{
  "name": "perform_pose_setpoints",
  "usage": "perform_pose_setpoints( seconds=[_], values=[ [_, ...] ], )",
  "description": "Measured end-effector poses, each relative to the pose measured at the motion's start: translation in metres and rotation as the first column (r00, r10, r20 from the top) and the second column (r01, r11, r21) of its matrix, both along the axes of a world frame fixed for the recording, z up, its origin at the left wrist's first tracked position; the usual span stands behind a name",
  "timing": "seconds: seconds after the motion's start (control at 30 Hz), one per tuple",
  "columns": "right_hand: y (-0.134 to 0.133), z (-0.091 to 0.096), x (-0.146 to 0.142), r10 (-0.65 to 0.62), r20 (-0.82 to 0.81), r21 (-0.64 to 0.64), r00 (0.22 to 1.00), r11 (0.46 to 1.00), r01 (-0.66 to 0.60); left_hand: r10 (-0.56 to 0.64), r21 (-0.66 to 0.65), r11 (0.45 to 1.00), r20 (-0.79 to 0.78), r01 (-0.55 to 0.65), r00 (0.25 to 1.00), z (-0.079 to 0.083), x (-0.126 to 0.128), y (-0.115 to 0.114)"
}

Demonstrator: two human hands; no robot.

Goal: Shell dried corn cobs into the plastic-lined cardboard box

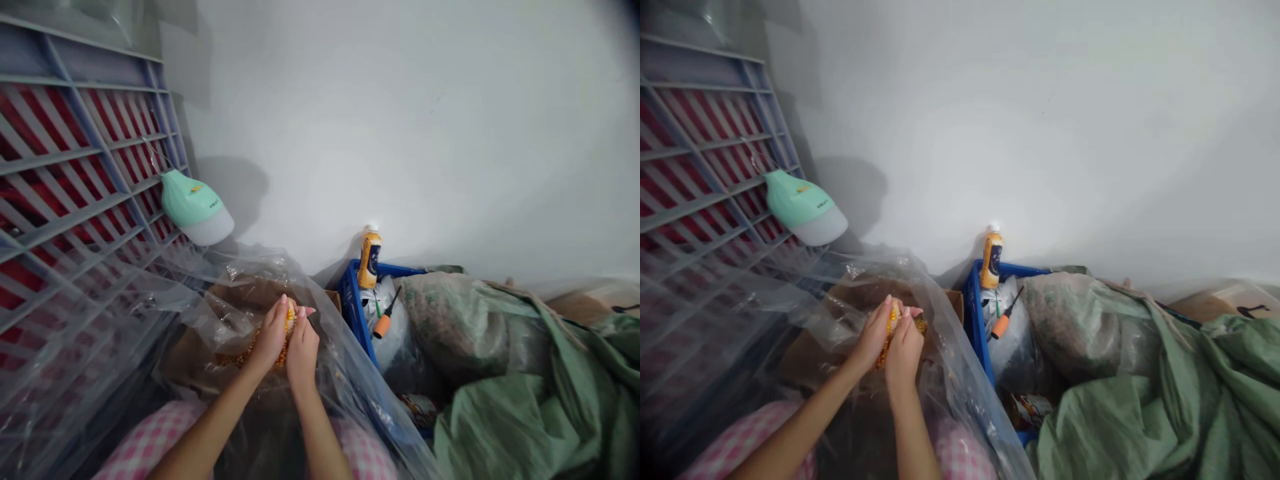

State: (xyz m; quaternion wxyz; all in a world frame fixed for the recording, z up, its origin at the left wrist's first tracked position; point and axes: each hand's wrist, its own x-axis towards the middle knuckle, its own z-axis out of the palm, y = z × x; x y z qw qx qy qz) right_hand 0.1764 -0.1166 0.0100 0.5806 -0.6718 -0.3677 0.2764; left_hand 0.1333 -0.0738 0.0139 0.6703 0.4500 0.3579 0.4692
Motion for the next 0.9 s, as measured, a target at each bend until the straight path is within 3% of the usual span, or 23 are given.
perform_pose_setpoints(
  seconds=[0.1,0.23,0.43,0.63,0.7,0.8,0.9],
  values=[
    [-0.001,0.005,0.003,0.056,-0.093,0.032,0.994,0.998,-0.053,0.052,0.026,0.998,-0.029,-0.051,0.998,0.000,-0.001,0.002],
    [-0.001,0.008,0.007,0.141,-0.003,-0.037,0.990,0.989,-0.141,0.014,0.062,0.998,-0.069,-0.010,0.998,-0.001,-0.001,0.004],
    [0.003,0.001,0.002,0.038,0.153,-0.049,0.987,0.998,-0.031,0.023,0.092,0.996,-0.116,-0.013,0.993,-0.006,-0.001,0.003],
    [0.006,0.002,-0.002,-0.092,0.043,-0.032,0.995,0.995,0.094,0.079,0.190,0.981,-0.245,-0.032,0.966,-0.014,-0.003,0.006],
    [0.008,0.002,-0.002,-0.066,-0.017,-0.002,0.998,0.998,0.066,0.072,0.152,0.988,-0.242,-0.035,0.968,-0.013,-0.004,0.009],
    [0.012,0.002,0.000,0.016,-0.070,0.009,0.997,1.000,-0.015,0.092,-0.010,0.995,-0.164,-0.095,0.982,-0.001,-0.004,0.013],
    [0.010,0.002,0.002,0.027,0.041,-0.027,0.999,0.999,-0.026,0.165,-0.158,0.971,-0.103,-0.179,0.981,0.018,-0.006,0.014]
  ],
)
